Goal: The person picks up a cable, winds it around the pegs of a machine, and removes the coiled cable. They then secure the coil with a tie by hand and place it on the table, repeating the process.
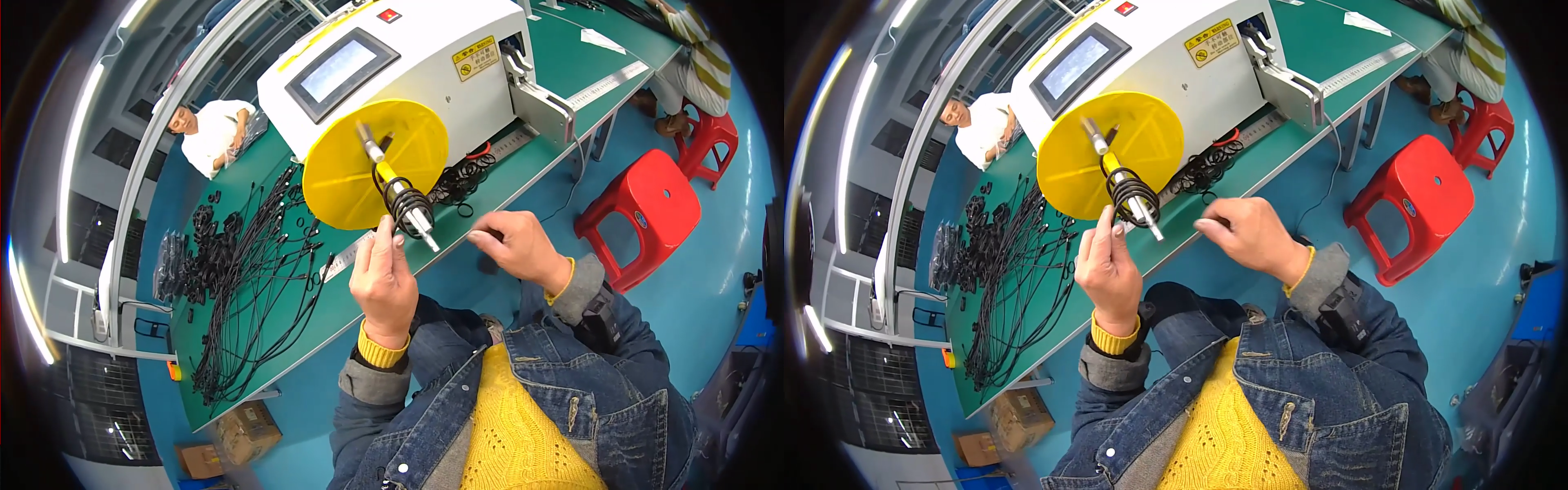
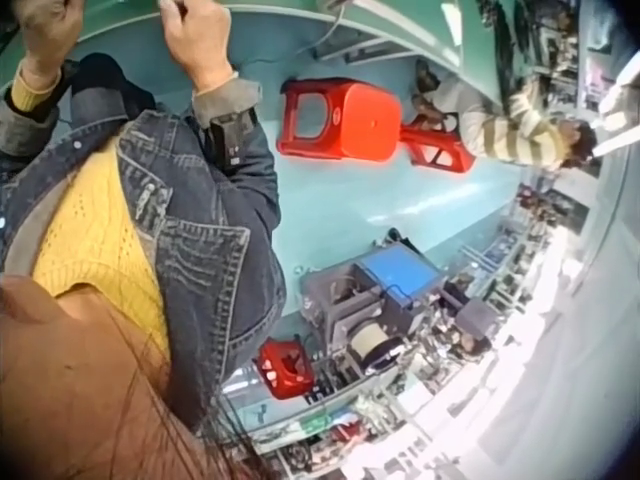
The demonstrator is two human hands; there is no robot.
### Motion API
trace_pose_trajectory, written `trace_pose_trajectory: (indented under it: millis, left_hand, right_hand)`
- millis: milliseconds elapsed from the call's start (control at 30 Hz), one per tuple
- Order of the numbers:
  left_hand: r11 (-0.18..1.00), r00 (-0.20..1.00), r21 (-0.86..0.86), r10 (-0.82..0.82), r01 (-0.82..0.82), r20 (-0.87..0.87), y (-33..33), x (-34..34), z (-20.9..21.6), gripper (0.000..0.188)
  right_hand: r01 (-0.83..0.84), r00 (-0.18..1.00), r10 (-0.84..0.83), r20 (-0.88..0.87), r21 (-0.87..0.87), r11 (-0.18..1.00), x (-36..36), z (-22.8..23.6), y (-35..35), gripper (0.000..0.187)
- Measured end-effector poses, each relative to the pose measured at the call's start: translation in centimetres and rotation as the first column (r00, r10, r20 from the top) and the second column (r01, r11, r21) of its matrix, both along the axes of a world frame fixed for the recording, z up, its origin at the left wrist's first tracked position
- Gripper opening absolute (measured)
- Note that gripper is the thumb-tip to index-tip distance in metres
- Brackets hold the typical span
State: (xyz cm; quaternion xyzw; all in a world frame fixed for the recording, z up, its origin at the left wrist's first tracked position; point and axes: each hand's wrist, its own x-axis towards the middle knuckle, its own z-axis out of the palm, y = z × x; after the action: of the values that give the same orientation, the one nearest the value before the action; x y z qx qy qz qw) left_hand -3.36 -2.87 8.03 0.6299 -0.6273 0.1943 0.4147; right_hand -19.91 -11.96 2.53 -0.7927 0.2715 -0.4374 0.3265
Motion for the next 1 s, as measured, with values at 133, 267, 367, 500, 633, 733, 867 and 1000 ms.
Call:
trace_pose_trajectory:
  millis: [133,267,367,500,633,733,867,1000]
  left_hand:
    - [1.000,0.988,0.005,0.020,-0.021,0.155,-0.8,-1.1,0.6,0.026]
    - [0.993,0.968,0.101,0.038,-0.065,0.248,-0.7,-1.5,2.0,0.035]
    - [0.958,0.991,0.274,0.058,-0.088,0.117,-1.0,-1.8,3.2,0.043]
    - [0.936,0.990,0.351,-0.036,-0.013,0.134,-1.4,0.7,3.0,0.051]
    - [0.908,0.990,0.404,-0.139,0.114,0.033,-1.3,1.4,3.0,0.054]
    - [0.903,0.985,0.396,-0.170,0.167,-0.029,-1.3,1.6,2.7,0.055]
    - [0.905,0.973,0.358,-0.212,0.231,-0.091,-1.1,1.6,2.4,0.057]
    - [0.907,0.964,0.330,-0.222,0.260,-0.148,-1.2,1.7,2.1,0.057]
  right_hand:
    - [-0.085,0.980,0.075,0.185,0.047,0.995,2.0,3.0,0.2,0.012]
    - [-0.133,0.980,0.115,0.161,0.103,0.986,2.7,3.1,-0.9,0.014]
    - [-0.175,0.982,0.148,0.118,0.265,0.948,2.9,2.9,-2.4,0.023]
    - [-0.057,0.991,0.042,0.131,0.113,0.992,3.1,3.7,-3.7,0.052]
    - [-0.281,0.945,0.269,0.185,0.042,0.959,4.0,3.6,-4.7,0.083]
    - [-0.348,0.927,0.325,0.187,0.108,0.931,4.0,3.0,-4.8,0.091]
    - [-0.381,0.912,0.360,0.195,0.086,0.920,3.8,3.3,-4.6,0.091]
    - [-0.430,0.895,0.416,0.164,0.064,0.901,4.3,3.3,-4.7,0.086]
